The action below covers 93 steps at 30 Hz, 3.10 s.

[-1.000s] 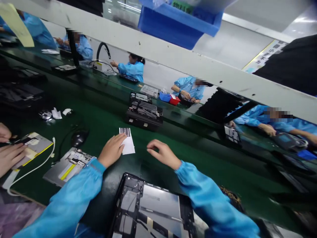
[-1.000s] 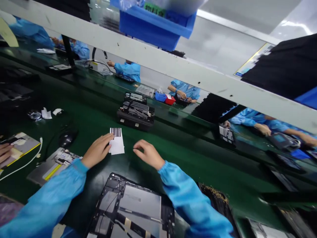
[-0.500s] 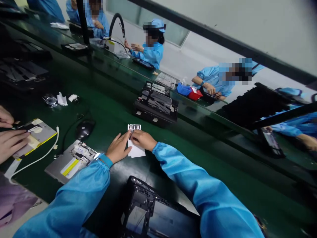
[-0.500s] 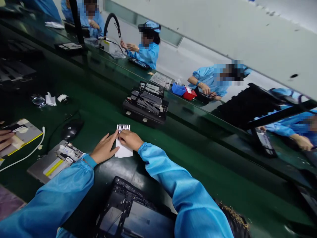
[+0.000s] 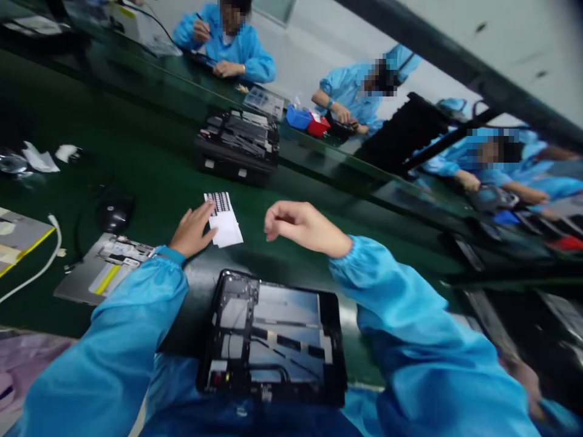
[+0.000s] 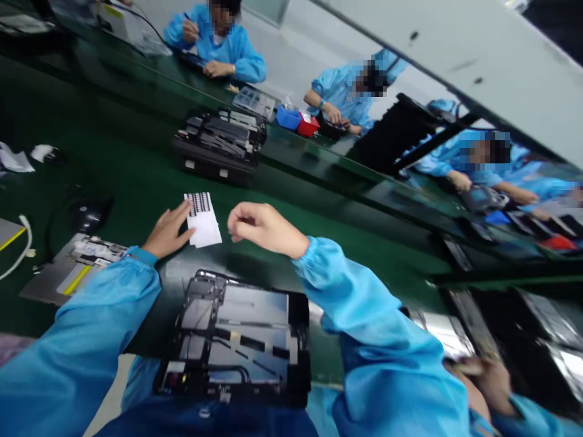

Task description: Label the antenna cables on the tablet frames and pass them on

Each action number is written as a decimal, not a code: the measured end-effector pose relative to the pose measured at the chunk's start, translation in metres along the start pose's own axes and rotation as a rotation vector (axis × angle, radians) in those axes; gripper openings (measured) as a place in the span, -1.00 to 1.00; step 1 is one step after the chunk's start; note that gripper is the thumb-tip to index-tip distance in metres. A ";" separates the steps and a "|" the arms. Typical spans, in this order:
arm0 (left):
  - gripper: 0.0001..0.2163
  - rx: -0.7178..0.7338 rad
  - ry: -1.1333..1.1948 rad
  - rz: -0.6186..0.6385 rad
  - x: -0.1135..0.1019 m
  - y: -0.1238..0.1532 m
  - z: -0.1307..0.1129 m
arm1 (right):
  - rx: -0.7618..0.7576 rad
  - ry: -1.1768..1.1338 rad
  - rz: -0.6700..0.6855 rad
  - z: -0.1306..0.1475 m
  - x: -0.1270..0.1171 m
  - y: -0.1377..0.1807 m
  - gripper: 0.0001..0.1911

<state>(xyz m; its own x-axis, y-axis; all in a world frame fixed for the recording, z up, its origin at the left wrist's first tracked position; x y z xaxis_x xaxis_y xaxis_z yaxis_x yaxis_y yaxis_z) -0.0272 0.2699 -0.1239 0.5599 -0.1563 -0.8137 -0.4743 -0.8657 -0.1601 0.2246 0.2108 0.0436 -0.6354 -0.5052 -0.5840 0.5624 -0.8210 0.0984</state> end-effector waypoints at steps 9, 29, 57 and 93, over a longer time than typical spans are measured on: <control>-0.79 0.128 0.135 -0.349 -0.062 0.085 -0.087 | -0.002 -0.124 -0.436 0.046 0.113 0.199 -0.87; -0.83 0.634 0.009 -0.089 -0.016 0.220 -0.191 | -0.098 0.536 -0.430 0.038 0.202 0.205 -0.73; -0.91 0.622 -0.061 -0.131 -0.005 0.209 -0.198 | -0.202 0.591 -0.553 0.020 0.210 0.209 -0.65; 0.08 -0.111 0.024 0.081 0.010 0.008 -0.003 | -0.126 0.453 0.120 -0.073 0.072 -0.154 -0.87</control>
<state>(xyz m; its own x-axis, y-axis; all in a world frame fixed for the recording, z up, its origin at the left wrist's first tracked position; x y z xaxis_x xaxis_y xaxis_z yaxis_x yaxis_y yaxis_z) -0.0235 0.2599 -0.1321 0.5393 -0.2377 -0.8079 -0.4411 -0.8969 -0.0306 0.1307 0.3205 -0.0720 -0.2830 -0.4050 -0.8694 0.6951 -0.7112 0.1050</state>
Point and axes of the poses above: each hand's wrist, its own y-axis away from the middle knuckle, its own x-axis out of the palm, z = x × y, the point moved 2 cm from there along -y, towards the middle knuckle, and after that the axes turned 6 degrees about z, right-handed, at the moved point
